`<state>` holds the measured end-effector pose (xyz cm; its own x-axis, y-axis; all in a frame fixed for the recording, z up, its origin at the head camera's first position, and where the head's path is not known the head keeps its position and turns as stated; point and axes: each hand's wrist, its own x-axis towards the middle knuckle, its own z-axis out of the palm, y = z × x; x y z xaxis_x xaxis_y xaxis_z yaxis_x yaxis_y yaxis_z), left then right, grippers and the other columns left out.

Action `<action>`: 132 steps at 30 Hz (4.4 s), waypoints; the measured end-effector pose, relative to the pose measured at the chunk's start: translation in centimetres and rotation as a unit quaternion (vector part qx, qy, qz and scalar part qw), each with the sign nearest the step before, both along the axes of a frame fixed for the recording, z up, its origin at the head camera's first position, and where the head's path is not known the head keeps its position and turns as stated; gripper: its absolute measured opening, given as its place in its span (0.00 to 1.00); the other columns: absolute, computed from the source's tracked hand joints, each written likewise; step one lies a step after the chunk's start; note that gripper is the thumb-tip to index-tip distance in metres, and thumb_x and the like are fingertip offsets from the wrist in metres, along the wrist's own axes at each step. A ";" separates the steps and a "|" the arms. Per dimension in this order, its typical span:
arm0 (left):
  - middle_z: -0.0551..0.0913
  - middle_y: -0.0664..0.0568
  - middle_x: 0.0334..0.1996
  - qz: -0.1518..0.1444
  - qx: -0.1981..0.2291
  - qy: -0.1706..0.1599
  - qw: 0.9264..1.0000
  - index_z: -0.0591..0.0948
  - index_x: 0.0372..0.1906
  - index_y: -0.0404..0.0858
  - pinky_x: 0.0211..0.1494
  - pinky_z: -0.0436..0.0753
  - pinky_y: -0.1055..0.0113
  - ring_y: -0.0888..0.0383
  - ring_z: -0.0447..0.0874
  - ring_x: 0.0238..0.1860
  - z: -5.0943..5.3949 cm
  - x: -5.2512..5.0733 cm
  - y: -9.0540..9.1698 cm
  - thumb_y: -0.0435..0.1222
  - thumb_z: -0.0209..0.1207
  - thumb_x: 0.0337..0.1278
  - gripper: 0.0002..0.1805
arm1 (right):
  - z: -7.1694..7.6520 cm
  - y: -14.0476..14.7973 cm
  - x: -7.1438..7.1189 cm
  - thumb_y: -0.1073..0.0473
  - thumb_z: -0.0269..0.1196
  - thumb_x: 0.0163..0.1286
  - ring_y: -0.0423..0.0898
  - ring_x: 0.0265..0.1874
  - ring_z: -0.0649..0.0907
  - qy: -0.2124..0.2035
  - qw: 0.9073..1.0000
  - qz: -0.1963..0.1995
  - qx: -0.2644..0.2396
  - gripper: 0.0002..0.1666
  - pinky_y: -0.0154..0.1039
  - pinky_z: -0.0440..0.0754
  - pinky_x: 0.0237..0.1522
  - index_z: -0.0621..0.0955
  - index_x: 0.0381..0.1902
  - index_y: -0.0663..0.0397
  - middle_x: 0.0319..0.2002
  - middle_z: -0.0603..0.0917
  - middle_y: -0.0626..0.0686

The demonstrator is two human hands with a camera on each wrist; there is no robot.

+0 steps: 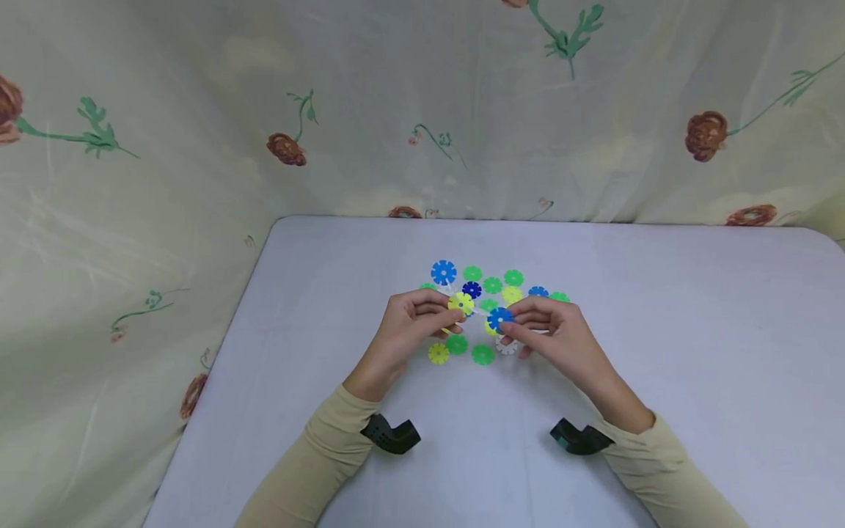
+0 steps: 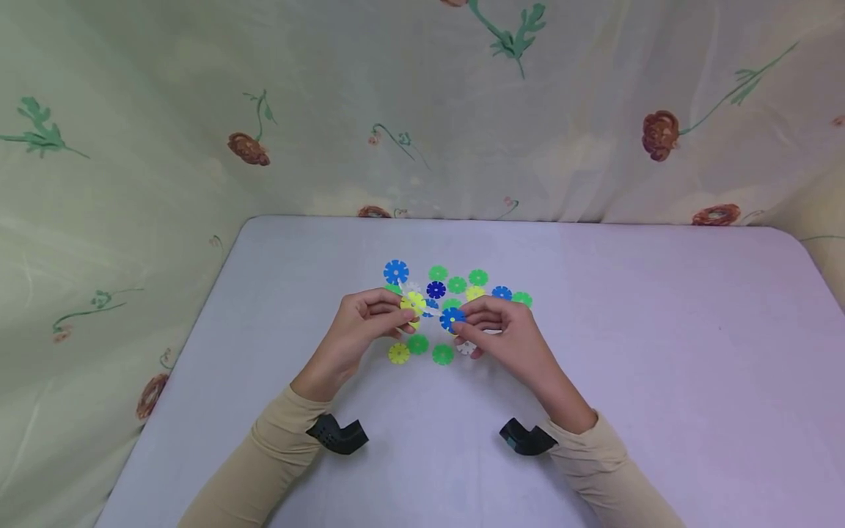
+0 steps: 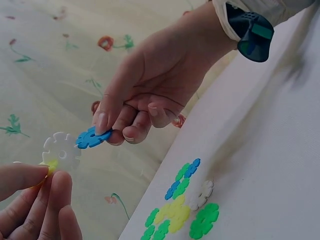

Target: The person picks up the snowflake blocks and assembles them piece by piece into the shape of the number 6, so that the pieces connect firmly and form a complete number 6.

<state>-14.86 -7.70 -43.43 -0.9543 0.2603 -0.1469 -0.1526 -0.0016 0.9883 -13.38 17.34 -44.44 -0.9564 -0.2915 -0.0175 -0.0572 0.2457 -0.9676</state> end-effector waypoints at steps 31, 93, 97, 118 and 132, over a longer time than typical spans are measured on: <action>0.92 0.40 0.37 -0.014 -0.020 0.021 0.999 0.86 0.42 0.30 0.52 0.87 0.38 0.59 0.93 0.37 0.2 0.3 0.1 0.34 0.66 0.68 0.09 | 0.1 -0.4 0.3 0.61 0.67 0.73 0.49 0.33 0.92 0.020 1.000 0.004 0.014 0.09 0.41 0.90 0.30 0.86 0.43 0.64 0.35 0.91 0.63; 0.91 0.39 0.40 -0.053 -0.071 0.046 0.995 0.85 0.44 0.31 0.45 0.91 0.61 0.59 0.91 0.37 0.8 0.2 -0.4 0.35 0.63 0.72 0.09 | -0.5 -0.9 0.5 0.58 0.70 0.71 0.54 0.35 0.92 -0.003 1.000 0.013 0.018 0.14 0.46 0.91 0.35 0.86 0.49 0.61 0.39 0.92 0.61; 0.91 0.39 0.40 -0.054 -0.073 0.047 0.995 0.85 0.44 0.31 0.45 0.90 0.62 0.60 0.91 0.37 0.6 0.1 -0.4 0.35 0.63 0.72 0.09 | -0.5 -0.7 0.4 0.57 0.69 0.72 0.54 0.35 0.92 0.001 1.000 0.016 0.016 0.12 0.45 0.91 0.35 0.87 0.48 0.60 0.39 0.92 0.61; 0.91 0.41 0.40 -0.056 -0.086 0.067 0.992 0.86 0.45 0.33 0.45 0.90 0.64 0.59 0.91 0.38 0.7 0.3 -0.2 0.36 0.63 0.71 0.09 | -0.7 -0.8 0.5 0.59 0.70 0.70 0.58 0.33 0.91 -0.022 0.999 0.048 0.003 0.11 0.49 0.91 0.35 0.87 0.45 0.62 0.38 0.90 0.70; 0.91 0.42 0.39 -0.041 -0.083 0.073 0.993 0.87 0.45 0.35 0.46 0.90 0.64 0.56 0.91 0.39 0.9 0.5 -0.1 0.38 0.64 0.71 0.10 | -0.7 -0.9 0.5 0.60 0.70 0.71 0.57 0.31 0.91 -0.005 0.999 0.043 0.002 0.10 0.48 0.90 0.32 0.87 0.44 0.61 0.37 0.90 0.70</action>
<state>-14.37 -7.82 -42.48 -0.9454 0.3213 -0.0550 0.0003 0.1696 0.9855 -12.87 16.40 -45.10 -0.9280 -0.3716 -0.0279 -0.0688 0.2444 -0.9672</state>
